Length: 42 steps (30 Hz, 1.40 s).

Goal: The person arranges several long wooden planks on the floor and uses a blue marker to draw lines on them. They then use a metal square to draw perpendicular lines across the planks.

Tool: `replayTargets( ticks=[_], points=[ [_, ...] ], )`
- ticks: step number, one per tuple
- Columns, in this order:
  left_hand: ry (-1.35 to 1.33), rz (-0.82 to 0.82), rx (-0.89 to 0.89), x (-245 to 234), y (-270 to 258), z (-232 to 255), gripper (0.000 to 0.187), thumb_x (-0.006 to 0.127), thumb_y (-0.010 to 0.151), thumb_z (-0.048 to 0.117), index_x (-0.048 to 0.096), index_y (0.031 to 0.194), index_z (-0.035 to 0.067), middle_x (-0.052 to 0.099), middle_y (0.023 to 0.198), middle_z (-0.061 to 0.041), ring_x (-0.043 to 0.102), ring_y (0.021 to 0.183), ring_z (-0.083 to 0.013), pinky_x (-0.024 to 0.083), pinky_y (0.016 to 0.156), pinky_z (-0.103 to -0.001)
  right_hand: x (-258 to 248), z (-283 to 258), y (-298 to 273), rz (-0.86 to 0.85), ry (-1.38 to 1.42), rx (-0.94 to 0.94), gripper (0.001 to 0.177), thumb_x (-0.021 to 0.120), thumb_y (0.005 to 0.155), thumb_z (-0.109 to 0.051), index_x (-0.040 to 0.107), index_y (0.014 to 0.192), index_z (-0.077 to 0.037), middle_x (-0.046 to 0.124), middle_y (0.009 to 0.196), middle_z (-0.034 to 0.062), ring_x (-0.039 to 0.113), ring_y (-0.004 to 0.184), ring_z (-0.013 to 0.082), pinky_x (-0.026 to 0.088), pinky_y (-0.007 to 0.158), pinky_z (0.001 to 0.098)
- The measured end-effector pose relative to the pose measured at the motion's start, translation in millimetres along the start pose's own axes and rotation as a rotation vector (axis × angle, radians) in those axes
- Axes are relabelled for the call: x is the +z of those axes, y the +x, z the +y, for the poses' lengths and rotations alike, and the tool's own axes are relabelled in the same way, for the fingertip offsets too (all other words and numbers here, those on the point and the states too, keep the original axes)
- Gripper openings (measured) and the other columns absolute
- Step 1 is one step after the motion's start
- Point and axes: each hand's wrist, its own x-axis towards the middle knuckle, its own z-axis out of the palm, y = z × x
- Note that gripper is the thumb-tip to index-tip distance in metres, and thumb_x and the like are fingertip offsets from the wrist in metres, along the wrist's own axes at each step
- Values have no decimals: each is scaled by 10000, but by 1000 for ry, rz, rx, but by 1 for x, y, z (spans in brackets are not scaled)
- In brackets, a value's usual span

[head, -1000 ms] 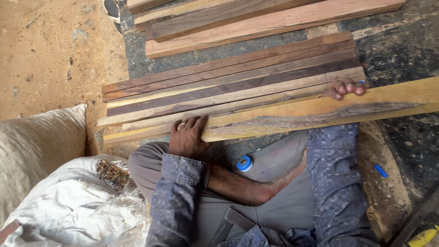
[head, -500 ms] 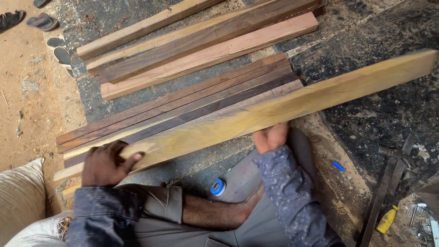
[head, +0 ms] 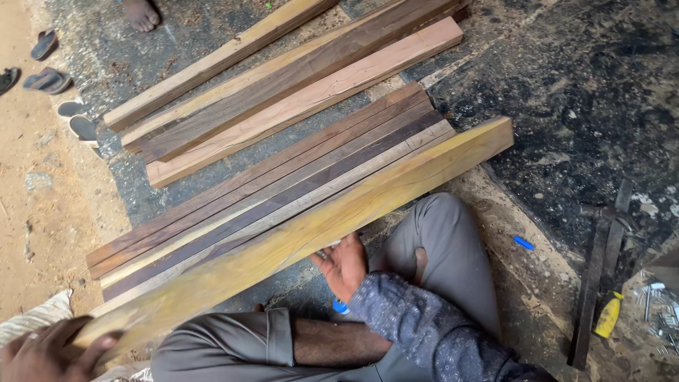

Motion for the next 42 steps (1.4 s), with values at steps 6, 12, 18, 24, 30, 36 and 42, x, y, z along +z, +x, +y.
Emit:
replayTargets(
  ticks=[6,12,18,24,30,36,42],
  points=[
    [-338,119,27,41,1,-21,706,737,743,662,757,1112,61,781,833,-115,785,789,-224,631,885,-349,-1,24,-18,4,-67,87,533,364,1045,-447,455,1433,-93,551,1420,83,575,1295,251,542,1077,496],
    [-269,216,112,44,2,-29,750,718,663,661,771,1086,44,754,819,-133,777,817,-251,567,1061,-465,-8,28,-2,-8,-63,114,500,371,1062,-411,473,1410,-67,564,1409,93,583,1296,248,573,1046,474],
    [-194,25,-95,41,11,-16,846,743,645,687,771,1206,54,784,905,-162,804,906,-266,616,1008,-415,-33,39,14,-12,-120,158,521,388,1074,-453,529,1361,-42,615,1244,92,613,1196,227,602,1003,429],
    [-49,-158,-162,48,-7,10,671,792,679,638,778,1179,192,842,916,2,782,1021,-186,380,1266,-529,-36,35,-8,55,-401,354,412,564,1044,-359,549,1264,-12,644,1043,91,653,975,228,637,879,424],
    [-139,56,-212,106,-46,43,769,731,671,781,717,1263,292,776,1003,25,723,1031,-125,437,1038,-392,-24,-55,-90,-221,-506,530,453,605,982,-375,674,1196,18,691,1003,114,695,841,243,628,765,438],
    [-192,90,-189,133,-59,69,603,716,759,560,674,1302,303,710,1288,62,674,1163,-187,360,1114,-559,-40,-227,-101,240,-1428,-650,328,731,943,-276,745,1167,-38,746,1125,65,690,1053,164,543,936,339],
    [-223,64,-286,127,-61,98,572,705,823,525,653,1336,277,691,1310,18,625,1205,-197,304,1159,-523,-108,-298,-17,219,-2303,-1180,700,896,819,-311,645,1396,-4,649,1375,195,632,1259,322,544,1082,430]
  ],
)
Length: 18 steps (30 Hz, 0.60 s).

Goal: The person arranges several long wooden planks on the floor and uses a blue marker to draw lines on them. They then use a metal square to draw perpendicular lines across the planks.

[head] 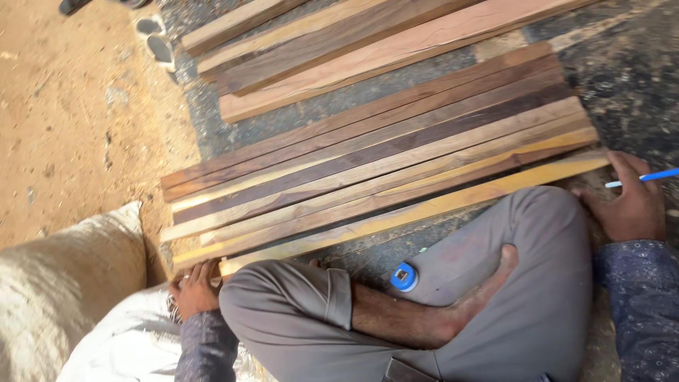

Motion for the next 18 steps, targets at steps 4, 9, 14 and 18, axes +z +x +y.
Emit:
replayTargets(
  ticks=[4,9,14,18],
  points=[
    [88,-4,-51,5,-10,1,525,666,896,322,627,1420,308,679,1369,35,615,1250,-139,283,1205,-534,58,37,-5,36,-138,-60,865,928,822,-402,544,1481,7,520,1473,187,551,1309,328,539,1072,430],
    [46,101,-15,22,-14,-3,510,658,950,304,590,1454,274,635,1449,20,578,1337,-138,267,1204,-558,86,66,-4,16,-148,-37,773,906,920,-395,507,1471,-28,494,1435,123,530,1294,270,522,1065,389],
    [17,219,-55,37,-20,3,511,669,963,337,591,1465,282,621,1478,3,575,1354,-151,257,1221,-563,90,63,-7,31,-175,-75,807,923,946,-316,456,1539,-30,468,1506,125,515,1372,281,527,1128,380],
    [7,290,-87,43,-26,15,513,677,974,364,593,1474,289,610,1501,-10,572,1367,-160,248,1235,-567,84,56,-1,31,-198,-69,837,933,907,-336,463,1517,-9,455,1514,154,506,1436,324,539,1166,408]
  ],
)
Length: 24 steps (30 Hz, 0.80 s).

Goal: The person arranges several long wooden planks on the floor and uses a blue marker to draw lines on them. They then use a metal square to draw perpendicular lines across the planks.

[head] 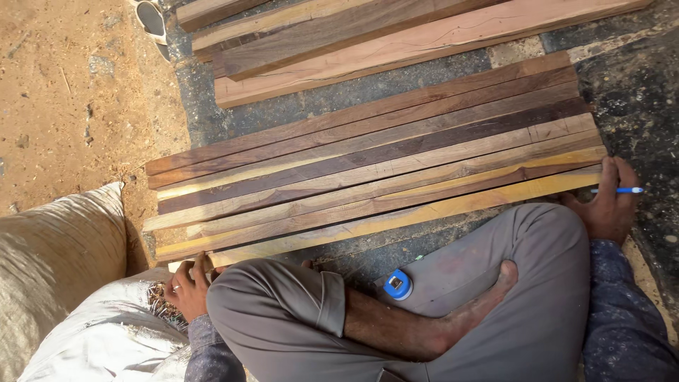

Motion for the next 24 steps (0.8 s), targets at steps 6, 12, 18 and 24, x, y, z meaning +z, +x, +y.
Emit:
replayTargets(
  ticks=[6,12,18,24],
  points=[
    [15,64,-15,8,-3,0,517,690,990,404,594,1487,299,593,1535,-29,569,1387,-175,235,1255,-573,-5,-11,-3,5,141,86,819,891,961,-397,453,1527,1,451,1508,176,497,1384,347,515,1160,448],
    [-215,199,-36,7,1,2,530,643,1040,492,522,1483,228,465,1681,-71,500,1485,-231,197,1276,-567,2,-7,1,21,134,45,864,888,922,-444,445,1510,8,462,1513,231,495,1437,388,490,1182,490],
    [-94,-8,-66,16,-6,18,565,618,1062,458,535,1592,283,489,1664,92,458,1568,-260,211,1298,-517,6,-4,1,-24,138,65,934,858,947,-471,419,1608,21,423,1566,276,453,1477,430,459,1198,518],
    [52,-106,10,5,1,7,610,563,1010,520,514,1582,315,509,1658,95,443,1543,-218,186,1296,-564,-59,-34,36,-347,18,121,997,860,762,-387,438,1566,23,466,1532,265,569,1304,439,539,1003,522]
  ],
)
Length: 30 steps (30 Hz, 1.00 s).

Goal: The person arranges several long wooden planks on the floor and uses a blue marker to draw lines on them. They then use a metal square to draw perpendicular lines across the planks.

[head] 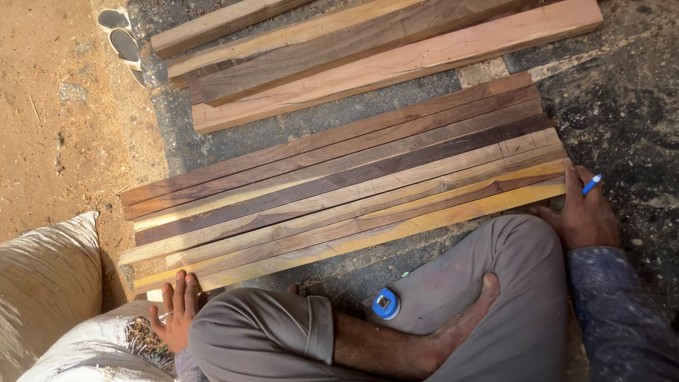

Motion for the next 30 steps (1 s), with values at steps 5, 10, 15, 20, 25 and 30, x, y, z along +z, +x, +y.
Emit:
replayTargets(
  ticks=[5,10,15,20,25,30],
  points=[
    [222,-215,133,-47,40,1,611,522,837,666,604,1377,391,593,1490,125,603,1296,-123,272,1221,-526,-83,-50,18,165,305,83,559,748,985,-257,598,1461,-5,583,1466,219,692,1058,326,598,817,444],
    [-107,-398,139,-114,143,32,496,436,1016,656,710,1295,352,726,1354,72,748,1058,-202,515,1062,-367,-70,-135,73,325,1163,177,312,676,1082,-286,719,1313,-80,747,1214,77,632,870,116,573,733,316],
    [1,-477,429,-125,276,147,555,375,984,635,625,1353,305,642,1407,25,662,1215,-220,387,1164,-471,-16,-187,98,244,1034,206,348,697,992,-304,706,1256,-77,715,1195,98,668,1015,238,560,783,379],
    [-103,-465,648,-85,357,306,584,505,995,543,470,1481,223,457,1575,-29,472,1414,-287,374,1140,-499,3,-182,101,352,755,55,323,704,994,-292,706,1228,-70,693,1208,171,651,1124,359,531,928,440],
    [-85,-178,998,-40,383,413,746,586,920,565,443,1468,81,473,1495,-211,530,1301,-367,446,1059,-483,3,-189,105,362,713,90,313,706,977,-283,712,1212,-77,693,1199,165,657,1114,361,538,919,433],
    [167,243,1159,-8,391,451,630,498,1022,469,528,1394,-38,584,1261,-251,657,1052,-373,608,811,-504,3,-193,105,294,758,96,340,686,967,-277,696,1243,-79,679,1235,149,676,1085,332,563,859,405]
  ],
)
